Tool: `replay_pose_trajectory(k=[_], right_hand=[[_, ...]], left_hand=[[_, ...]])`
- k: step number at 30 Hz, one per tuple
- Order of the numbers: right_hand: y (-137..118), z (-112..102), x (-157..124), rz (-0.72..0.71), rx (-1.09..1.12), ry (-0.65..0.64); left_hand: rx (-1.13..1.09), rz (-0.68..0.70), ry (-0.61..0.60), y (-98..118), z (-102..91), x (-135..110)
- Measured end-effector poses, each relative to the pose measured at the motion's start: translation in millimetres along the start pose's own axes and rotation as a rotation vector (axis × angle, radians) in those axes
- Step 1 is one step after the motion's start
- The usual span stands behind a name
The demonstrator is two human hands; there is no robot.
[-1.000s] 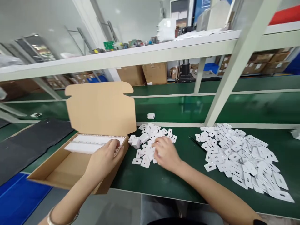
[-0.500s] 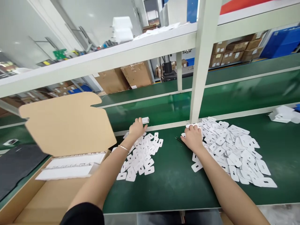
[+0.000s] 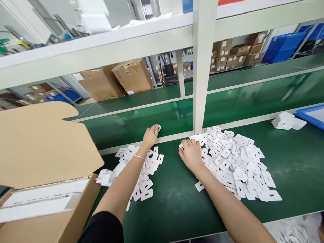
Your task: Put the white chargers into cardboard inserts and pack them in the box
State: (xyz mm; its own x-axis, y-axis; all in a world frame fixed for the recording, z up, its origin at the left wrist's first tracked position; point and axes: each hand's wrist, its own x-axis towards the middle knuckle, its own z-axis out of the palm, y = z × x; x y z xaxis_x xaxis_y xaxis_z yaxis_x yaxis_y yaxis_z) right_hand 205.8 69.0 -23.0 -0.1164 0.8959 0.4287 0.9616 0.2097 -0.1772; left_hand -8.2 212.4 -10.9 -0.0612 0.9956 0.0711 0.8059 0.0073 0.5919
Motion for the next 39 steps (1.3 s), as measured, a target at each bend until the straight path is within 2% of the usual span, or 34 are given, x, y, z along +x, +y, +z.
replay_pose_trajectory(k=[3, 6, 9, 11, 13, 20, 27, 29, 34, 39], right_hand=[[-5.4, -2.9, -2.4, -0.025, 0.118, 0.078], [-12.1, -5.8, -7.0, -0.029, 0.331, 0.172], [-20.5, -8.4, -12.1, 0.005, 0.488, 0.177], [-25.8, -9.8, -14.7, 0.001, 0.554, 0.152], [-29.8, -10.9, -16.5, -0.032, 0.603, 0.132], [-36.1, -13.4, -19.2, -0.138, 0.679, 0.178], [-46.0, -22.2, -21.8, -0.242, 0.722, 0.267], [-49.4, -23.8, -23.3, -0.263, 0.731, 0.242], [-54.3, -23.5, -26.7, -0.292, 0.744, 0.085], [-54.8, -21.4, -26.6, -0.297, 0.832, 0.037]], left_hand=[[-0.227, 0.072, -0.036, 1.9, -6.4, -29.6], [-0.619, 0.116, -0.108, -1.8, -11.7, -81.1], [-1.010, 0.124, -0.124, -5.8, -13.6, -134.0], [-1.076, 0.117, -0.077, -6.5, -14.0, -158.8], [-1.076, 0.120, -0.033, -6.3, -14.4, -172.9], [-1.065, 0.143, 0.024, -8.1, -17.4, -183.4], [-1.045, -0.032, -0.014, -11.9, -18.4, -188.1], [-1.056, -0.049, -0.040, -12.7, -17.0, -187.8], [-1.064, -0.038, -0.077, -10.6, -11.4, -190.3], [-1.092, -0.062, -0.079, -6.9, -9.1, -194.8]])
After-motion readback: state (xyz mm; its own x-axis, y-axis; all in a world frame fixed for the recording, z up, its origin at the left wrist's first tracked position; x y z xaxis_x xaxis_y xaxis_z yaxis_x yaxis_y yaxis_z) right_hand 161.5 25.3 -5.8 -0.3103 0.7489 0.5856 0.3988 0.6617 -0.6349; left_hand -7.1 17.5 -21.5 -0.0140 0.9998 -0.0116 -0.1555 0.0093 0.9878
